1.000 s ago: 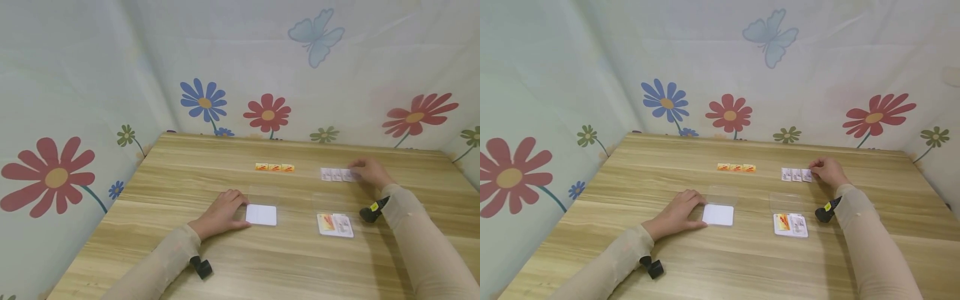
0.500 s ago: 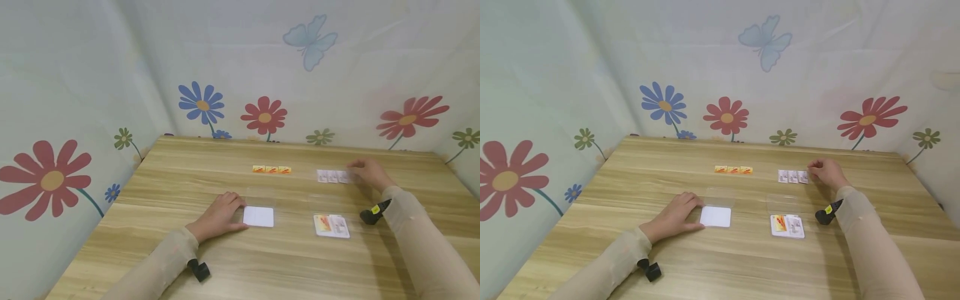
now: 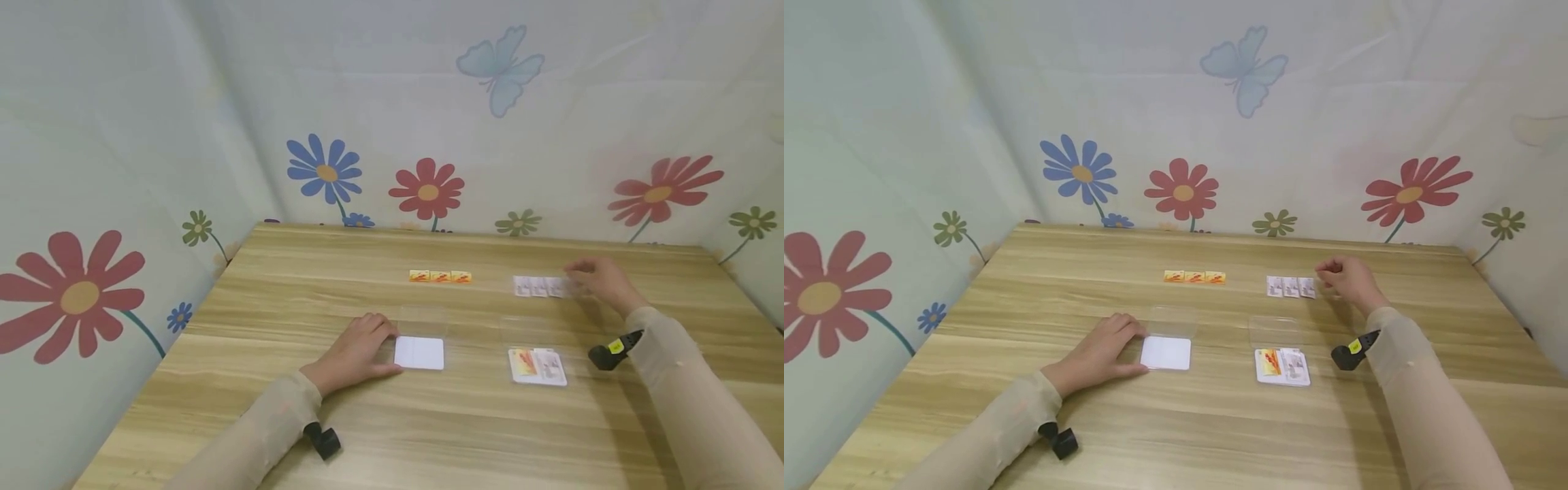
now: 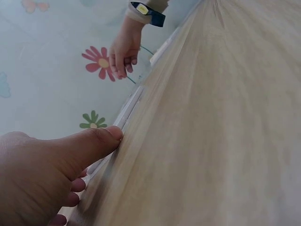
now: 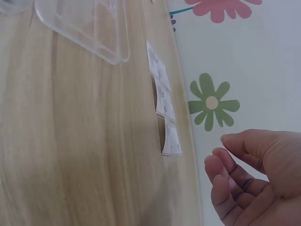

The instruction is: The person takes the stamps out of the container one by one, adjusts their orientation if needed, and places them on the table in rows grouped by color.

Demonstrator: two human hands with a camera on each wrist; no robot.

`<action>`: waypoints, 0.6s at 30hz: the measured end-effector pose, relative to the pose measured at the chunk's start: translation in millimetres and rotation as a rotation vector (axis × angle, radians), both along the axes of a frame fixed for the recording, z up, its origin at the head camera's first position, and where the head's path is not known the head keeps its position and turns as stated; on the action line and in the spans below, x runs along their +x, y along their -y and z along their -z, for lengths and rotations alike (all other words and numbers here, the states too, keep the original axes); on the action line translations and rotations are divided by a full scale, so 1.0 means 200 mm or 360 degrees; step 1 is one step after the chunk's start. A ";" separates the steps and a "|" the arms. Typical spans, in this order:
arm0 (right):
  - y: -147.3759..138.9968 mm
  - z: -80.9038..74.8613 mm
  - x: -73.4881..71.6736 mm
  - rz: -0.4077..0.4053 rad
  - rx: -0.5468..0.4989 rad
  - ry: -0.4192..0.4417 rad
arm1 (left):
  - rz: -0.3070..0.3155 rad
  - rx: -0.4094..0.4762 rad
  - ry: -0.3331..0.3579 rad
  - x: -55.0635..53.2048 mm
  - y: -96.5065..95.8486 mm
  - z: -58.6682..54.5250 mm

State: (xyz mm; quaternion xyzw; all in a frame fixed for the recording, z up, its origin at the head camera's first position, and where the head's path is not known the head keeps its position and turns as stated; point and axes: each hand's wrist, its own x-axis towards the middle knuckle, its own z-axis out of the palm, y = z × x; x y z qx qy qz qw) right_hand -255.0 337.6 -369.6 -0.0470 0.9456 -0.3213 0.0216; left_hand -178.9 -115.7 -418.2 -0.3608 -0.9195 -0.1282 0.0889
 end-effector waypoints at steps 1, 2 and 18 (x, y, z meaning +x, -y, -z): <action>0.00 -0.01 0.01 -0.0002 -0.0006 -0.0008 | 0.0003 0.0005 -0.0003 0.00 0.00 0.00; 0.00 -0.01 0.01 -0.0007 -0.0016 -0.0018 | 0.0005 0.0010 -0.0004 0.00 0.00 -0.01; -0.01 -0.07 0.12 0.0032 -0.0011 -0.0090 | 0.0015 -0.0031 -0.0003 0.00 0.00 -0.05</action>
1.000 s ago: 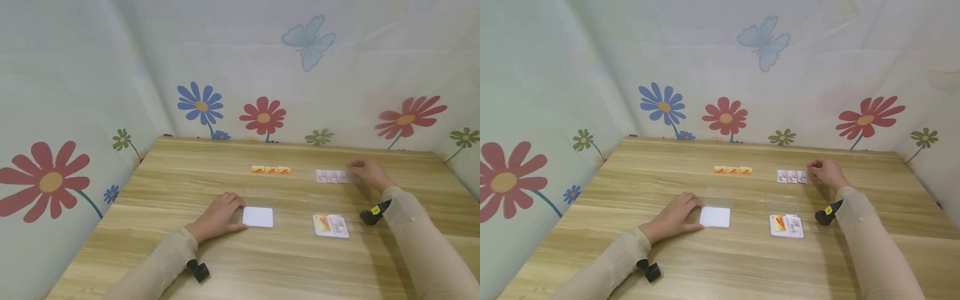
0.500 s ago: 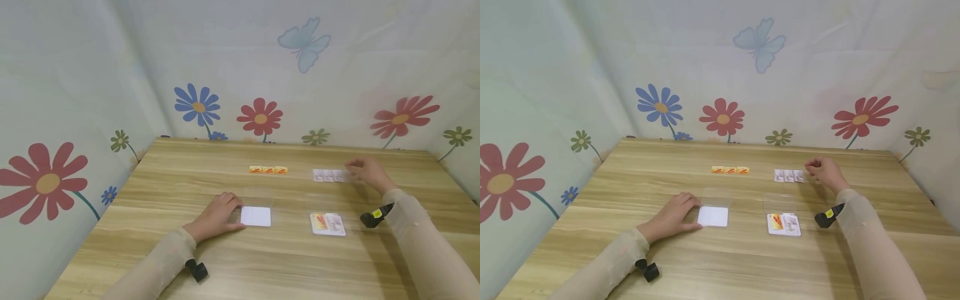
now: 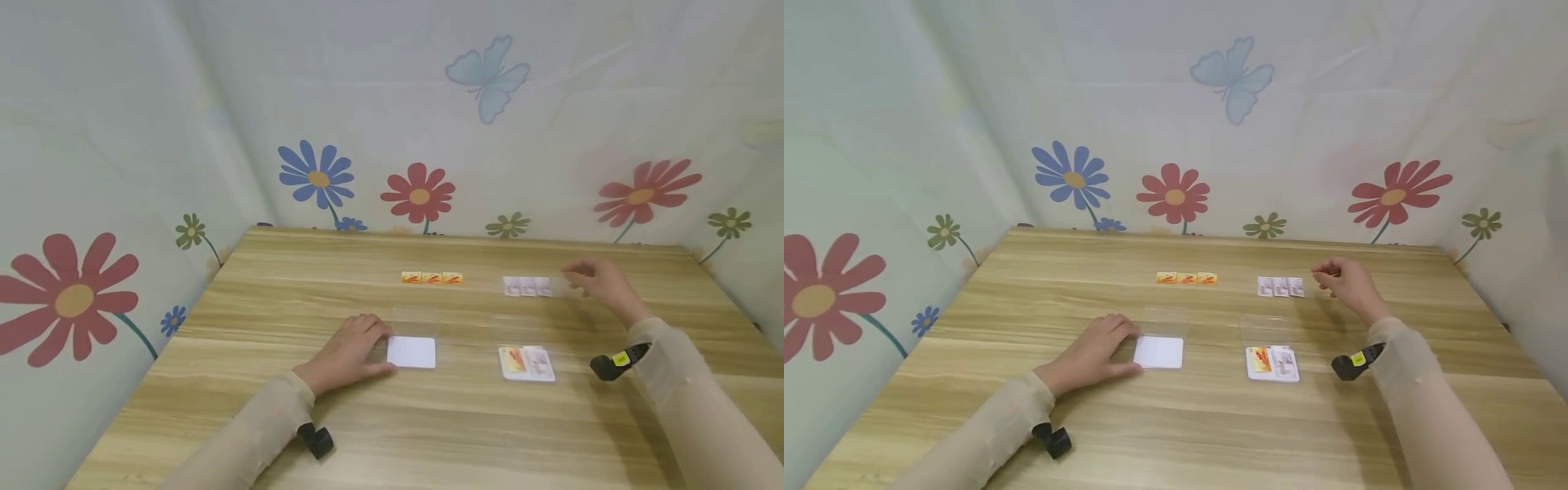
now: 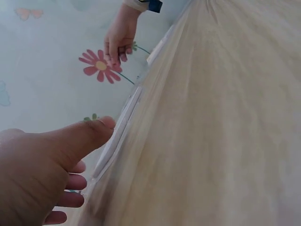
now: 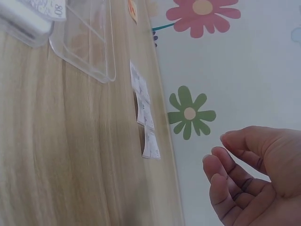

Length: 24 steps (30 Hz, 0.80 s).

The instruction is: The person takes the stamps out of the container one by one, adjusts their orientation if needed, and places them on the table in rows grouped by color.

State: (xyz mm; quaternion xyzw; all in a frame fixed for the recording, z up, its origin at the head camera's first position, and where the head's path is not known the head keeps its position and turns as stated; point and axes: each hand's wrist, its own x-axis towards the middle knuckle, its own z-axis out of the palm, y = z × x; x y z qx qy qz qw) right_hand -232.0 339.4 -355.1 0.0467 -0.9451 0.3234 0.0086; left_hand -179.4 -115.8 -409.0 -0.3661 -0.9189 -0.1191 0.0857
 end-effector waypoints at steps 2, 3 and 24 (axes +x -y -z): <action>0.01 0.00 0.01 0.0003 -0.0019 0.0003 | 0.0008 0.0012 -0.0041 0.00 0.00 0.00; 0.01 0.00 0.02 0.0005 -0.0024 0.0003 | 0.0012 0.0020 -0.0069 0.00 0.00 -0.01; 0.09 -0.07 0.17 -0.0026 -0.0111 -0.0227 | 0.0019 0.0288 -0.0150 0.02 -0.15 -0.12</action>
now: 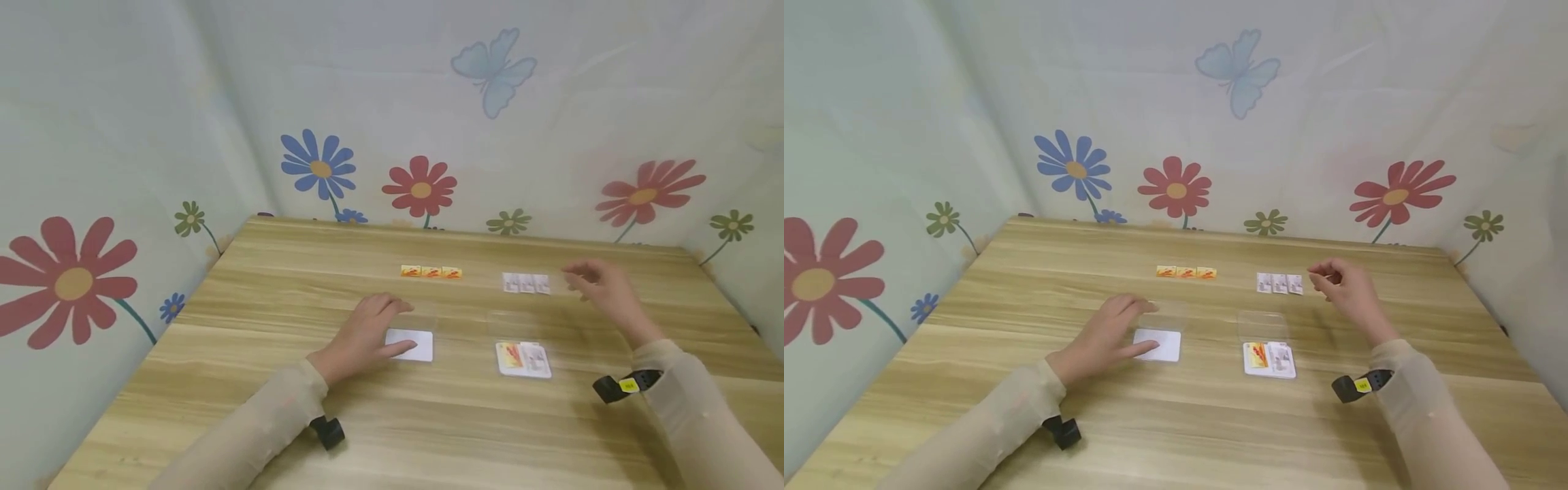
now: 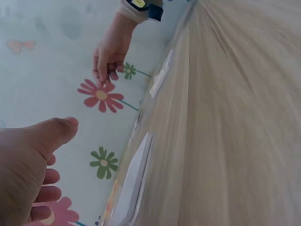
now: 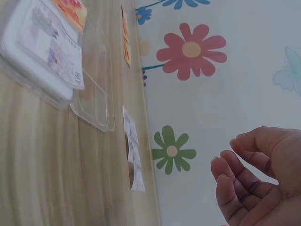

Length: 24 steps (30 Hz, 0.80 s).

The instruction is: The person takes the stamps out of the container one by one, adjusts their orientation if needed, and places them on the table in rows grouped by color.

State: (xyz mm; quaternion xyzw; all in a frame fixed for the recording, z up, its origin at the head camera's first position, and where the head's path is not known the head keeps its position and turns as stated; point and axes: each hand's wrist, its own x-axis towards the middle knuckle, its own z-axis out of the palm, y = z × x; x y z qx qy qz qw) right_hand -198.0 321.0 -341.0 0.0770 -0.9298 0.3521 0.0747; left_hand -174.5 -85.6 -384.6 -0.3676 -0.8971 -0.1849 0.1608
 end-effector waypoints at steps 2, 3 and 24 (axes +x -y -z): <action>0.02 0.00 0.01 -0.0008 -0.0004 -0.0020 | -0.0009 0.0017 0.0014 0.01 -0.02 -0.01; 0.03 0.00 0.02 -0.0013 -0.0005 -0.0031 | -0.0010 0.0026 0.0021 0.01 -0.03 -0.01; 0.16 0.05 0.13 -0.0165 -0.0011 -0.0181 | 0.0168 0.0051 -0.0080 0.02 -0.22 0.02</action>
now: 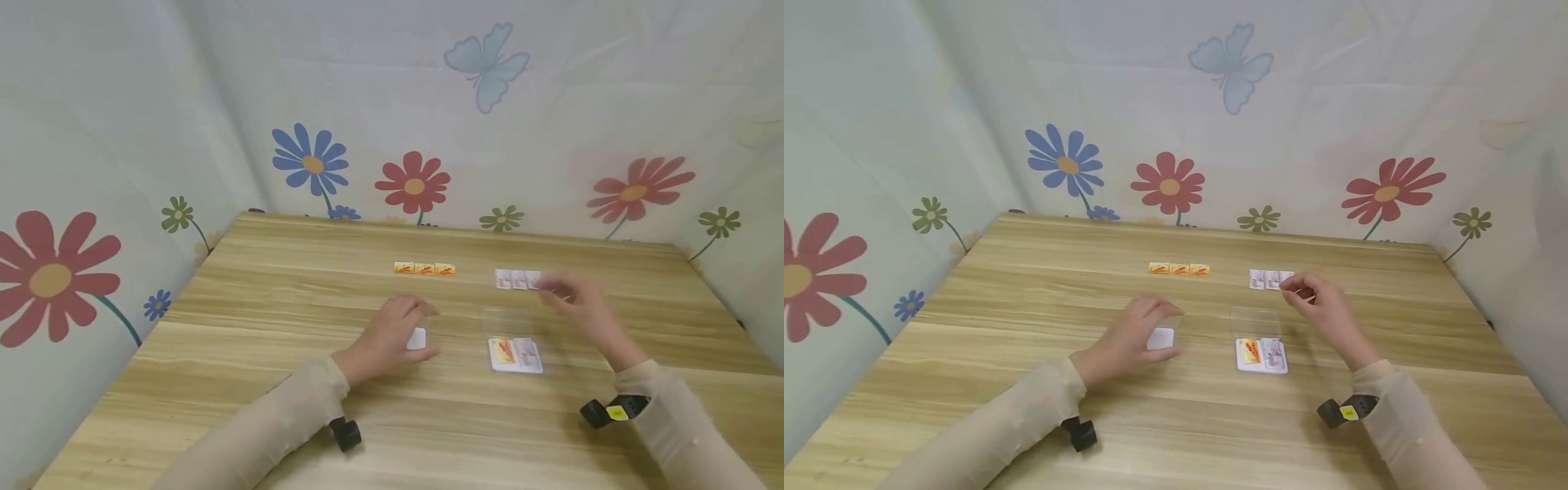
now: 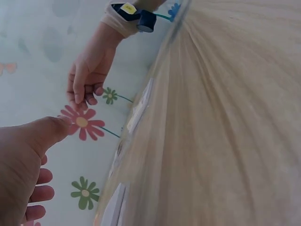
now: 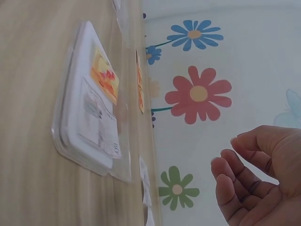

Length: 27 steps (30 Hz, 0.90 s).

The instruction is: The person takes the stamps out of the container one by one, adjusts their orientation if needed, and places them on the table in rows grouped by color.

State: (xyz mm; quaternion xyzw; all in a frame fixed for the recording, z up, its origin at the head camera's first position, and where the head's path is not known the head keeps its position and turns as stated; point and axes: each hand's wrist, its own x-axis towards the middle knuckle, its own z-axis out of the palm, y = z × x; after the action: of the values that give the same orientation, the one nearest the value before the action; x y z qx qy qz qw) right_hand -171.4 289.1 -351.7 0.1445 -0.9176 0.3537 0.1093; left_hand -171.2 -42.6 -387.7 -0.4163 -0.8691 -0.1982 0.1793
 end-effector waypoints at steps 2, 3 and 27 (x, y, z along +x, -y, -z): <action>0.01 0.02 0.01 -0.0021 -0.0012 -0.0021 | 0.0029 -0.0023 -0.0046 0.00 -0.01 0.01; 0.02 0.02 0.01 -0.0029 -0.0021 -0.0021 | 0.0041 -0.0033 -0.0062 0.00 -0.02 0.02; 0.07 0.15 0.10 -0.0091 0.0040 0.0211 | 0.0111 -0.0137 -0.0019 0.03 -0.18 0.09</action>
State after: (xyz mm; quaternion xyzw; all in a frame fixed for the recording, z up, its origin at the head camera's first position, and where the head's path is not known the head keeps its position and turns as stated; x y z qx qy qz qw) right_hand -152.0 274.5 -380.8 0.1482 -0.9227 0.3539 0.0363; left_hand -165.2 -5.8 -405.4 -0.4548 -0.8607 -0.1643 0.1595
